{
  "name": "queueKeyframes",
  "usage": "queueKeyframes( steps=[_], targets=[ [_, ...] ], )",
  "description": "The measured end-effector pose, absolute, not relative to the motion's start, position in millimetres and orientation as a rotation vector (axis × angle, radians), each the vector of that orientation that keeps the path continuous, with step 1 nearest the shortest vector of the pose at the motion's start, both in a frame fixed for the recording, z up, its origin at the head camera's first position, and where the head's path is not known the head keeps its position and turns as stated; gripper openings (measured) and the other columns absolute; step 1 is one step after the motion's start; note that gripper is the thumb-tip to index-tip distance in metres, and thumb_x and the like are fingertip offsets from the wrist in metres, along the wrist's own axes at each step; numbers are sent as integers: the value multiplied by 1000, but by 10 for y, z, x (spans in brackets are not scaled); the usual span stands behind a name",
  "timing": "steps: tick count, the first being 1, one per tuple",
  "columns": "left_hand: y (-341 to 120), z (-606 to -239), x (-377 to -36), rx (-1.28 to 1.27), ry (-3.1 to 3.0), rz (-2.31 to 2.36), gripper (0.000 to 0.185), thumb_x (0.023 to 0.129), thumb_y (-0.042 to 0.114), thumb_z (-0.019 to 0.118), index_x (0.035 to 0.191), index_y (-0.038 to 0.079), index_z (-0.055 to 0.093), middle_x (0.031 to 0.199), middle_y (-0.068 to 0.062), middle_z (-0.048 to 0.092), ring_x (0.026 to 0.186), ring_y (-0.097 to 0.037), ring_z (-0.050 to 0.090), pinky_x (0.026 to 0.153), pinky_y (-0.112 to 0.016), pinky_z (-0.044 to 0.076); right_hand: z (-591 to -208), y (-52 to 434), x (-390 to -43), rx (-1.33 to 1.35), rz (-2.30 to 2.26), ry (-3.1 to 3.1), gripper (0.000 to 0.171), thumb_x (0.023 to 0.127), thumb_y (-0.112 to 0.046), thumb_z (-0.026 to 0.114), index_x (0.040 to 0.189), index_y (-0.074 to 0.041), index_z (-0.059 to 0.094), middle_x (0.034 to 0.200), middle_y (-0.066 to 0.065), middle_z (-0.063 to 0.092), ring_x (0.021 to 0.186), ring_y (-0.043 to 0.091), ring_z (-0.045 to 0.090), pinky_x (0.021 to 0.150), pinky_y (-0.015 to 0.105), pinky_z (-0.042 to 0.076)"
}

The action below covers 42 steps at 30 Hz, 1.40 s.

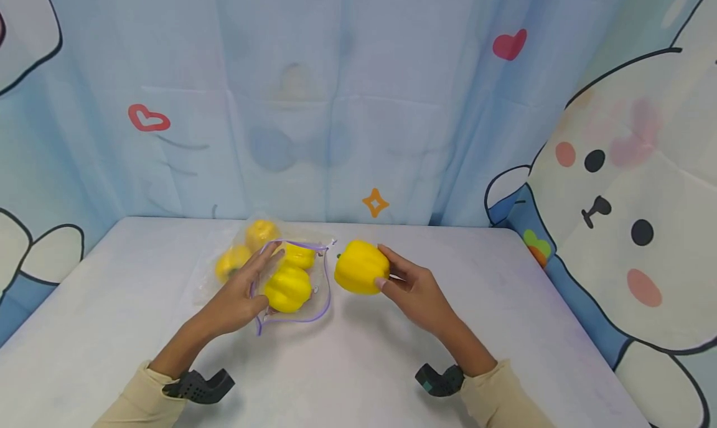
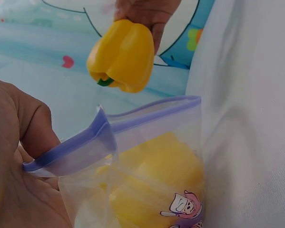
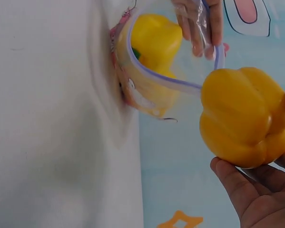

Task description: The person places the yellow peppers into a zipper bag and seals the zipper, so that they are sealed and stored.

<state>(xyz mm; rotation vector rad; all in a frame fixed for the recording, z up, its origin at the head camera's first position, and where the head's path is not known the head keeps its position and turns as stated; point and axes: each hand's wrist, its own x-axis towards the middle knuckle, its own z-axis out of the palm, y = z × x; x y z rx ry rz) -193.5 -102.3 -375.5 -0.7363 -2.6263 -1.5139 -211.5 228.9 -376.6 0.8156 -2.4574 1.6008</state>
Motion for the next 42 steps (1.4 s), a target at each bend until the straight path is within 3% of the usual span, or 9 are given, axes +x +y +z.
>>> queueKeyframes(
  steps=[9,21,28,42],
  targets=[
    [-1018,-3760,-1935,-735,-2627,-1505,94,74,-2,54,157,11,12,157,-1,27,147,-18,7,116,-51,10,-3759,2126,-2004,893,1697,-2480,58,94,-6,61,148,-3,40,148,13,42,119,29,56,90,29,51],
    [-1015,-3745,-1921,-733,-2621,-1480,93,75,-2,55,157,13,13,157,-1,28,147,-20,9,115,-52,11,-3828,1836,-1954,1120,1738,-2473,59,93,-6,63,147,-2,40,150,15,40,126,22,52,95,32,48],
    [-1014,-3736,-1919,-746,-2616,-1479,93,75,-3,54,157,13,13,157,-1,28,147,-20,9,115,-52,11,-3837,1744,-1967,1085,1757,-2510,60,93,-10,64,148,-3,39,151,8,39,127,20,51,95,31,47],
    [-1005,-3739,-1912,-781,-2600,-1447,93,73,-5,56,156,10,15,157,-3,27,147,-21,11,115,-51,13,-3867,1593,-2010,1105,1706,-2475,60,95,-10,62,148,0,36,150,9,40,128,24,49,97,34,46]
  ],
)
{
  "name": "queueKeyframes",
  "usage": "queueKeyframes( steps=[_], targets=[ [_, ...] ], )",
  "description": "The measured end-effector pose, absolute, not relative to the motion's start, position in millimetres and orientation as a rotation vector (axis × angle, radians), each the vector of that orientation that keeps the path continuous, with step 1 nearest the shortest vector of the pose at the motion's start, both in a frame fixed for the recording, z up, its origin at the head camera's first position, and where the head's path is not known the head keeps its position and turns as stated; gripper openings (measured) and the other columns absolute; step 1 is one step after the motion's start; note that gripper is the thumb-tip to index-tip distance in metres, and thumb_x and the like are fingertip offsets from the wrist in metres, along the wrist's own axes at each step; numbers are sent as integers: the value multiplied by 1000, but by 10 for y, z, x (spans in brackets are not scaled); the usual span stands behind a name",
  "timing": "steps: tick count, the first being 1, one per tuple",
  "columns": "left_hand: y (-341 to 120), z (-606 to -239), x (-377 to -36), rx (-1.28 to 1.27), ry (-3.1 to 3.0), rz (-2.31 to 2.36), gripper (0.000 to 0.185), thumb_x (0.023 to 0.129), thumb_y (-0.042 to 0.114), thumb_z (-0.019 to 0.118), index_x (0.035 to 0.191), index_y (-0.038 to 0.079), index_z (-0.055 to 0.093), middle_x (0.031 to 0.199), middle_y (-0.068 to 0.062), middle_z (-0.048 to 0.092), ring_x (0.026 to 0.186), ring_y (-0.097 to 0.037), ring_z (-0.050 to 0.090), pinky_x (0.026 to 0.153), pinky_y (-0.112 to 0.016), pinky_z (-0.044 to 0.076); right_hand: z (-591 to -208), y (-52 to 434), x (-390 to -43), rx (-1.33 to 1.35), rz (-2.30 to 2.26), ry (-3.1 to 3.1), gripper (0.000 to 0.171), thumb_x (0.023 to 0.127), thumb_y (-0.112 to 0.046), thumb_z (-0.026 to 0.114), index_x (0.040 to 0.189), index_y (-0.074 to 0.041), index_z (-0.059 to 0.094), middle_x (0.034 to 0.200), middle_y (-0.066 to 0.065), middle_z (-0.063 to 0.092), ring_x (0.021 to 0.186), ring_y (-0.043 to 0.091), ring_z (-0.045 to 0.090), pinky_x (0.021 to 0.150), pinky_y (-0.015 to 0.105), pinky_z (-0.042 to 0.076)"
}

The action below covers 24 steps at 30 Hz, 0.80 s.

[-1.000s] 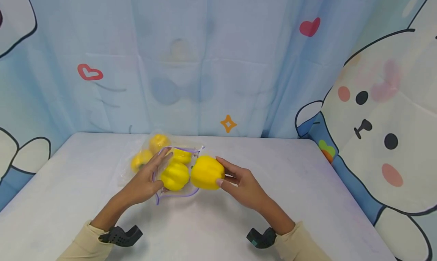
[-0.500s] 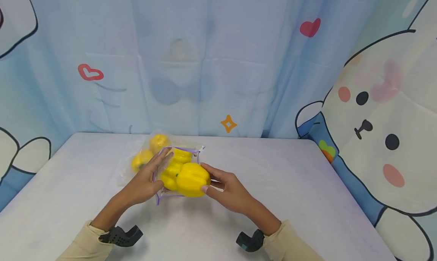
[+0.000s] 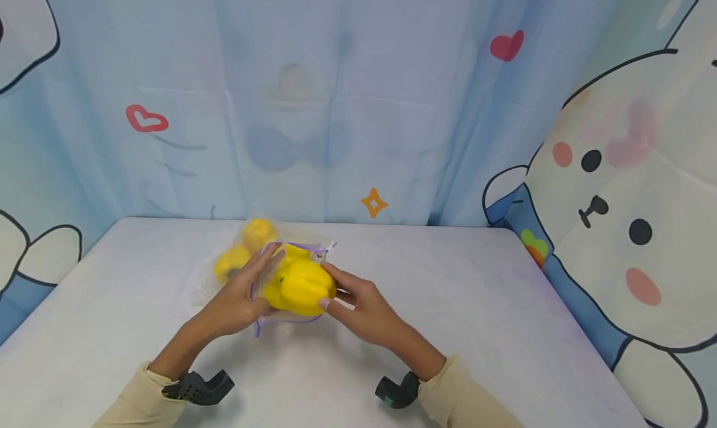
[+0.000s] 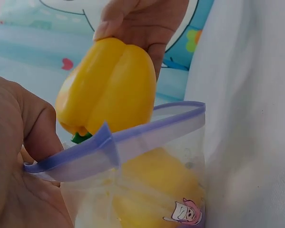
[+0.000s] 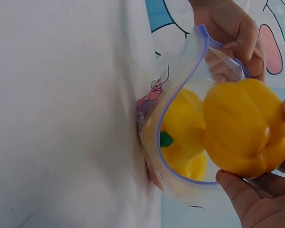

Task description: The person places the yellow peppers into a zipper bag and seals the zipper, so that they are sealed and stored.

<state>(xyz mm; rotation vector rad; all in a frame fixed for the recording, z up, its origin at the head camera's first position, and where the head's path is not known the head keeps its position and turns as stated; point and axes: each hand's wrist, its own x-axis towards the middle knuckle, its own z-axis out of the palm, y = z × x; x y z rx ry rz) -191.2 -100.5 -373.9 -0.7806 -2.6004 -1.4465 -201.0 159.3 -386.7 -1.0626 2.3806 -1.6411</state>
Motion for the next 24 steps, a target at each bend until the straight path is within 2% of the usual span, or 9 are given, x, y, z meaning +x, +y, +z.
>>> queueKeyframes(
  steps=[6,11,20,24],
  targets=[
    [-1001,-3746,-1907,-786,-2617,-1398,93,74,-5,54,157,10,15,157,-4,28,146,-22,14,115,-50,14,-3895,1548,-2030,-1081,-1636,2414,60,95,-11,61,150,-5,35,151,9,39,130,23,47,98,33,45],
    [-995,-3752,-1910,-801,-2609,-1381,91,75,-6,53,156,7,13,157,-6,27,146,-22,14,116,-49,13,-3912,1512,-2034,-1103,-1637,2445,61,96,-11,60,150,-4,33,152,11,36,133,23,44,100,34,43],
    [-980,-3767,-1917,-821,-2580,-1389,93,73,-8,51,156,5,9,161,-7,11,147,-20,9,116,-46,13,-3916,1428,-2017,-1133,-1675,2414,63,96,-7,60,151,-4,31,154,11,33,137,23,38,104,33,38],
    [-1001,-3747,-1924,-812,-2571,-1389,93,72,-9,50,155,3,10,161,-7,10,147,-20,7,116,-46,12,-3899,1414,-2007,-1131,-1725,2422,62,96,-7,58,151,-3,30,154,11,32,138,24,36,104,34,38]
  ],
)
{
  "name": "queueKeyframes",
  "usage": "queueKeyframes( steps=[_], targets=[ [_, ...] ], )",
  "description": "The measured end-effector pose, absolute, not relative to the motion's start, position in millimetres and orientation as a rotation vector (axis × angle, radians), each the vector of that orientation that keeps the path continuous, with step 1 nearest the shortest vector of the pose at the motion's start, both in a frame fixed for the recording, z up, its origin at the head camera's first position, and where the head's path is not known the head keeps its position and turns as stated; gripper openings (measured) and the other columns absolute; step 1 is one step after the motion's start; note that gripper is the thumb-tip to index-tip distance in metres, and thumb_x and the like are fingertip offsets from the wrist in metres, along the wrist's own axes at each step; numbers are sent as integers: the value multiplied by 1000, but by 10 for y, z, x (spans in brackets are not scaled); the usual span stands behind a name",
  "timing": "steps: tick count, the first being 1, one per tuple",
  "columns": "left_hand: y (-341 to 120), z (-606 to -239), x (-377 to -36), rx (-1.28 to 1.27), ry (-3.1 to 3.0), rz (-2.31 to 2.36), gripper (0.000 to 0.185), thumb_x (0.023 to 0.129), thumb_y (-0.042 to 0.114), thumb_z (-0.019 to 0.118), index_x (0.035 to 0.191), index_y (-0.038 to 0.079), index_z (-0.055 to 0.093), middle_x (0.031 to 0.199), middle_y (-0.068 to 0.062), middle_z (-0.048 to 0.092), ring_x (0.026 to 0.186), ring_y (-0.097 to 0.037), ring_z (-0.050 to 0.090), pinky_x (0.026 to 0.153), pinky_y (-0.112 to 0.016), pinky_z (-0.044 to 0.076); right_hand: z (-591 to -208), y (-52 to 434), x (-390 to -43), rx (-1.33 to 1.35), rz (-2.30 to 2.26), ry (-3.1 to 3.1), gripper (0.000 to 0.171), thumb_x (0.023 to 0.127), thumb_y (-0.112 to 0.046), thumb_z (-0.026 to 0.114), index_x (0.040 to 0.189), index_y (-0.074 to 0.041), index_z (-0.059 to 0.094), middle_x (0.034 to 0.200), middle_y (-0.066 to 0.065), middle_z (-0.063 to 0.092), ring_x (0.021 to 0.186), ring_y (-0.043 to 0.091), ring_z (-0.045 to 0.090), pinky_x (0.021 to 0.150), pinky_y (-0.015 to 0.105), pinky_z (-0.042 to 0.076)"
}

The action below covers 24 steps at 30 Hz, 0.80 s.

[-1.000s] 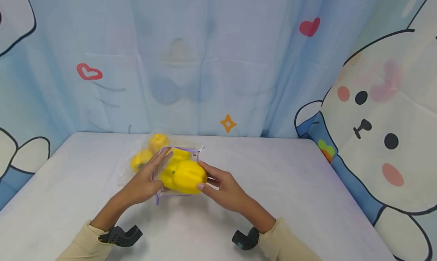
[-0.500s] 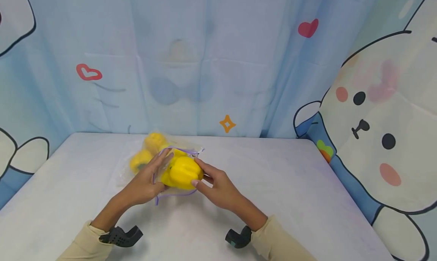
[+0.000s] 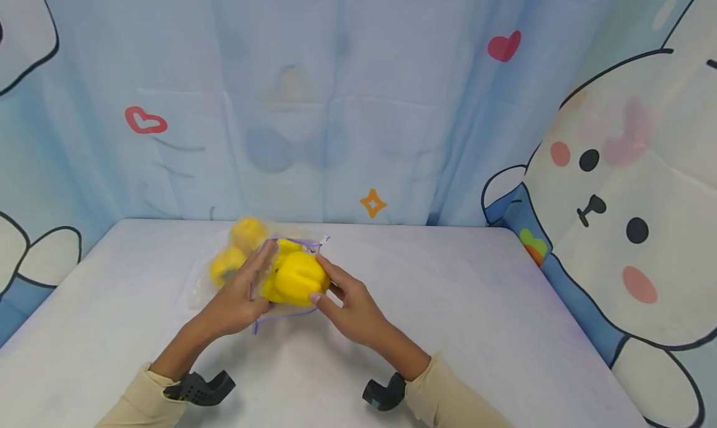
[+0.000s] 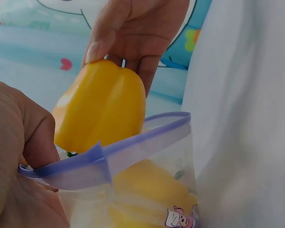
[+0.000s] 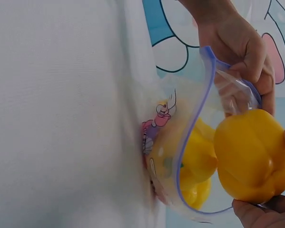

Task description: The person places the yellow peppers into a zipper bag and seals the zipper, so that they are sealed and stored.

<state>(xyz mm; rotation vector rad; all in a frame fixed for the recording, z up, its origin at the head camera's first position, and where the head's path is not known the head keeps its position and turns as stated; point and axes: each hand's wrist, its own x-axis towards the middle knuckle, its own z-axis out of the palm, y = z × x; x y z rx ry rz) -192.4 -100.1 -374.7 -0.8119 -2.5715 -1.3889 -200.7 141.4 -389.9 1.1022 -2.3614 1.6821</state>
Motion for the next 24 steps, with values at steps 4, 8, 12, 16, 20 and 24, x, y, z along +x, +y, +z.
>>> queueKeyframes(
  steps=[4,8,12,16,20,24],
  targets=[
    [-1007,-3731,-1931,-801,-2566,-1389,93,72,-9,50,155,3,11,161,-7,12,147,-20,9,116,-46,13,-3861,1412,-2020,1053,1643,-2326,63,96,-4,57,152,-3,29,155,11,31,138,25,36,104,34,38],
    [-1006,-3722,-1926,-809,-2565,-1382,92,73,-9,50,155,3,11,161,-6,10,147,-20,8,116,-46,13,-3814,1365,-2026,1015,1613,-2312,63,94,3,58,150,1,30,153,14,33,137,27,38,104,35,37],
    [-999,-3718,-1915,-830,-2549,-1366,92,73,-9,50,155,3,11,162,-6,9,147,-20,9,116,-45,13,-3795,1299,-2018,984,1602,-2350,62,92,6,59,148,6,31,151,20,34,136,31,38,103,40,38],
    [-993,-3706,-1897,-851,-2536,-1330,93,73,-11,51,155,3,11,162,-7,6,147,-20,9,116,-45,14,-3793,1250,-2027,945,1588,-2404,63,94,-1,60,149,3,31,152,16,34,136,26,39,102,38,39],
    [-991,-3688,-1882,-870,-2527,-1301,94,73,-13,52,155,2,10,162,-8,5,147,-21,9,116,-44,14,-3788,1212,-2036,933,1552,-2397,63,94,-8,62,150,0,32,152,10,37,135,20,41,101,37,41],
    [-991,-3681,-1877,-882,-2507,-1288,94,73,-14,52,155,0,9,162,-10,3,147,-23,9,115,-45,15,-3786,1170,-2044,939,1515,-2357,63,93,-7,63,148,2,34,150,10,40,134,22,42,100,40,42]
  ],
)
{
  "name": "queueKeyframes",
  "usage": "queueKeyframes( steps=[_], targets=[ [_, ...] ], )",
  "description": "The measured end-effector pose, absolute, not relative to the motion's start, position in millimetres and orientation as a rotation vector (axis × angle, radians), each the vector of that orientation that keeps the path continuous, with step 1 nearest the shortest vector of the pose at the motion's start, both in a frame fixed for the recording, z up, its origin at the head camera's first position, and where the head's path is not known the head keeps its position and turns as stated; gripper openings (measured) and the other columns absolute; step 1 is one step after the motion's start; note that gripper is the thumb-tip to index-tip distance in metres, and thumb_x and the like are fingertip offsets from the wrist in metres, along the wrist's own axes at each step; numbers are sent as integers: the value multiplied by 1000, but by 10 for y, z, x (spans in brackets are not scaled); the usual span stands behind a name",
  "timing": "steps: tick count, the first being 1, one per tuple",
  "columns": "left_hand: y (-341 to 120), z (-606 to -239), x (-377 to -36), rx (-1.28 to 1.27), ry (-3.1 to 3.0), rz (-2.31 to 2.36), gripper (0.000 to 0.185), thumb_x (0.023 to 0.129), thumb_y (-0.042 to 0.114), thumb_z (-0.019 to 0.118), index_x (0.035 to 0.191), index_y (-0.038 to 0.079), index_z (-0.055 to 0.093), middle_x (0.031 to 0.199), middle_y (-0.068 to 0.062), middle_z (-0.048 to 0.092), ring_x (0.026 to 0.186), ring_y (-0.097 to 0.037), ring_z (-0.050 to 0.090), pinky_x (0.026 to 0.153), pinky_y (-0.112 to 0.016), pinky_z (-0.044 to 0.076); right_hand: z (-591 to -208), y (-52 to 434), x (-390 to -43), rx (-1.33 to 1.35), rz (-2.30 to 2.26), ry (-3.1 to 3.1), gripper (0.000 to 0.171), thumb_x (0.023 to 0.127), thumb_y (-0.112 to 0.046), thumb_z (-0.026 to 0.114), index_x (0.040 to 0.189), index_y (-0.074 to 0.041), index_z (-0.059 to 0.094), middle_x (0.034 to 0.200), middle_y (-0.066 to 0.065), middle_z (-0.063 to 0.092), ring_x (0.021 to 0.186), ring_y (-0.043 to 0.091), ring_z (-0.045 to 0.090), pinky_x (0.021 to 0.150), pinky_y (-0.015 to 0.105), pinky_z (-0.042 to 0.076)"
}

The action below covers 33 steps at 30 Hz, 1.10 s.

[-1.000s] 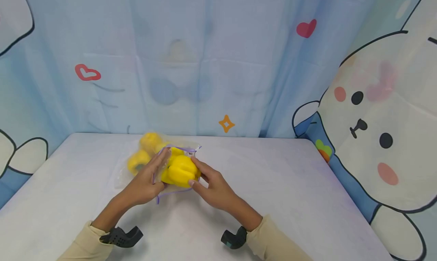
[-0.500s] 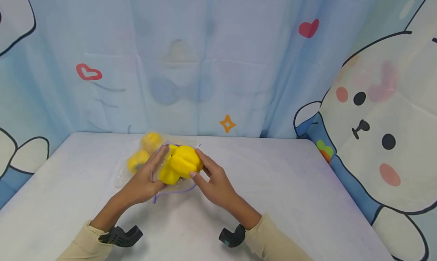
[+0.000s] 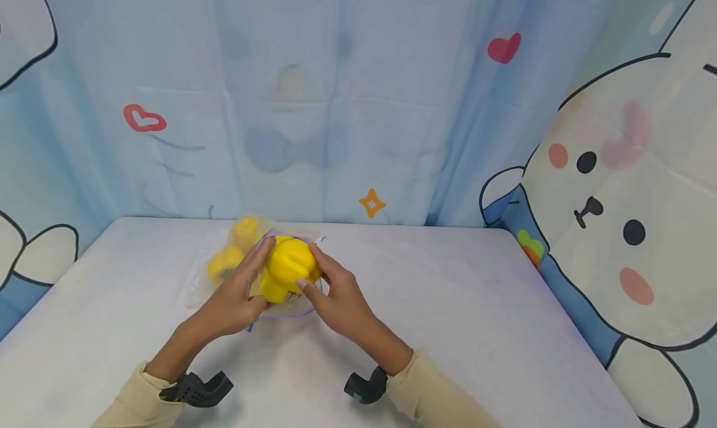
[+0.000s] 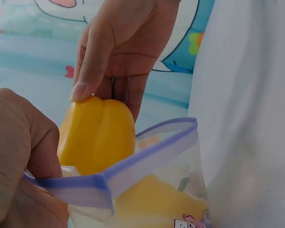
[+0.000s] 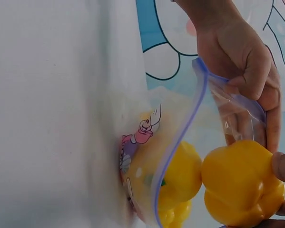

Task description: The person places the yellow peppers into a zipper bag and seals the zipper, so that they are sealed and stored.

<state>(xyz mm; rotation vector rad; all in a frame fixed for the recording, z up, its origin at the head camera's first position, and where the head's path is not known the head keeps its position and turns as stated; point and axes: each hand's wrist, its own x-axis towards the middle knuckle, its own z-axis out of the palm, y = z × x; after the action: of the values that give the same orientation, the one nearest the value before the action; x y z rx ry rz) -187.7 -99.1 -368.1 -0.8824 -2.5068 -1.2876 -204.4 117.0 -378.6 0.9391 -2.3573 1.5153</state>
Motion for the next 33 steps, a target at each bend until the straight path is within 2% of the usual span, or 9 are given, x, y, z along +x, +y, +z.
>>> queueKeyframes(
  steps=[5,10,13,16,18,20,23,27,33],
  targets=[
    [-992,-3682,-1872,-874,-2482,-1274,94,73,-16,54,154,-2,9,162,-7,2,147,-23,11,115,-44,16,-3799,1092,-2065,898,1491,-2315,64,91,-6,66,147,1,38,145,12,45,130,24,47,98,41,44],
    [-1001,-3673,-1878,-880,-2474,-1289,96,72,-17,53,155,0,8,163,-4,-1,147,-22,10,115,-44,18,-3812,1018,-2079,857,1465,-2258,65,87,-6,70,145,1,41,142,14,47,128,25,49,100,36,42],
    [-1010,-3662,-1880,-903,-2458,-1308,96,72,-18,51,155,0,7,163,-3,-1,147,-22,10,108,-43,35,-3805,986,-2088,849,1451,-2223,64,86,-3,71,143,2,43,141,13,48,128,24,49,102,33,41],
    [-1019,-3649,-1882,-910,-2449,-1308,95,72,-18,51,155,-1,8,163,-4,-1,147,-23,11,104,-44,39,-3800,965,-2100,819,1429,-2197,62,84,-3,73,141,2,47,138,13,50,126,23,51,102,31,41],
    [-1023,-3639,-1882,-899,-2451,-1311,95,72,-18,51,155,-1,9,163,-4,0,147,-23,11,108,-42,36,-3806,959,-2111,799,1414,-2184,61,84,-4,74,139,1,50,136,12,51,124,23,52,102,31,42],
    [-1023,-3634,-1884,-885,-2452,-1312,95,72,-18,52,155,-1,9,163,-3,0,147,-22,11,114,-43,22,-3818,961,-2122,801,1419,-2155,60,83,-4,74,138,1,51,135,13,52,123,25,53,101,32,42],
    [-1019,-3630,-1885,-870,-2453,-1323,95,73,-18,54,155,1,9,163,-1,1,147,-20,11,116,-42,16,-3842,964,-2145,845,1455,-2098,61,82,-1,73,138,4,50,138,16,50,126,28,51,102,34,41],
    [-1017,-3634,-1887,-868,-2445,-1328,97,74,-19,55,155,2,8,163,-2,1,147,-20,11,115,-41,16,-3868,961,-2181,908,1447,-2046,60,83,1,71,138,7,48,141,19,47,130,30,47,102,34,40],
    [-1031,-3649,-1887,-868,-2433,-1342,97,73,-18,54,155,2,8,163,-2,0,147,-20,10,115,-40,19,-3861,935,-2229,920,1315,-2101,60,85,-1,70,140,5,46,145,17,46,132,24,45,103,30,40]
  ],
)
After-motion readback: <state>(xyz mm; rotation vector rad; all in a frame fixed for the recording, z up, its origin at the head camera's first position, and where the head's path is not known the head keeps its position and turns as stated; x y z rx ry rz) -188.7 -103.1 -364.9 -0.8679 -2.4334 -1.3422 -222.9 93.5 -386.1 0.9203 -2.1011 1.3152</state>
